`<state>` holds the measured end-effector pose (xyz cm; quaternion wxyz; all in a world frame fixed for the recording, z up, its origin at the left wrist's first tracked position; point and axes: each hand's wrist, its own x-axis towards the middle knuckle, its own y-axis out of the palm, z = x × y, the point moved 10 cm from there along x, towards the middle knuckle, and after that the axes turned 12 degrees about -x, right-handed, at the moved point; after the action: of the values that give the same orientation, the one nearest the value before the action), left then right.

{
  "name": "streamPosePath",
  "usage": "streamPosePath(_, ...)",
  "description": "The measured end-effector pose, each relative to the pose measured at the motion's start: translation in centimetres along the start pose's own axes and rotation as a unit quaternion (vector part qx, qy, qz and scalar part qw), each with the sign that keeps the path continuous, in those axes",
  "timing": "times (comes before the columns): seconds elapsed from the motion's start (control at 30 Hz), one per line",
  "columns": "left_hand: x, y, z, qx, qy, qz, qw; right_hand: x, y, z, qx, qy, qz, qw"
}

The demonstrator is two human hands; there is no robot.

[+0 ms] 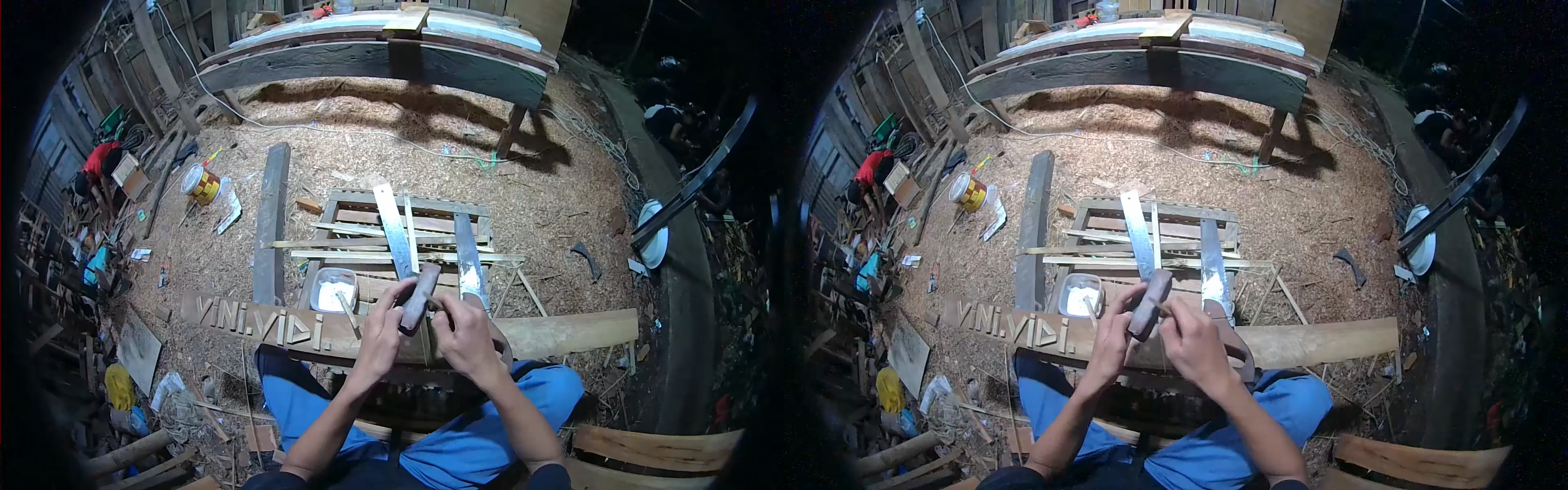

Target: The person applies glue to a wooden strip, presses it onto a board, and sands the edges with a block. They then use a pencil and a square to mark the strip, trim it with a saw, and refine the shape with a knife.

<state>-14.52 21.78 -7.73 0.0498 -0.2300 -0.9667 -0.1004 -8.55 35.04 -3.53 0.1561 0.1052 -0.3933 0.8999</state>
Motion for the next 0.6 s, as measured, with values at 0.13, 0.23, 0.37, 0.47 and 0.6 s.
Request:
streamPosePath(0.13,-0.4,-0.5,-0.7,-0.081,-0.054,-0.015,0.995,0.9,-0.3,3.1,-0.047,-0.091,0.015,0.995)
streamPosePath(0.23,-0.5,-0.1,-2.7,0.013,0.014,0.011,1.000,1.4,-0.2,3.5,-0.032,-0.072,0.050,0.996)
streamPosePath(0.37,-0.1,0.5,-4.9,0.120,0.106,0.031,0.987,0.9,-0.1,0.2,0.042,-0.020,0.082,0.996)
streamPosePath(0.47,-0.3,1.0,-4.6,0.000,0.009,-0.007,1.000,0.1,0.6,-2.7,0.140,0.027,0.125,0.982)
streamPosePath(0.6,-0.3,2.0,-5.9,0.243,0.119,0.013,0.963,0.5,0.9,-2.2,0.378,0.085,0.158,0.908)
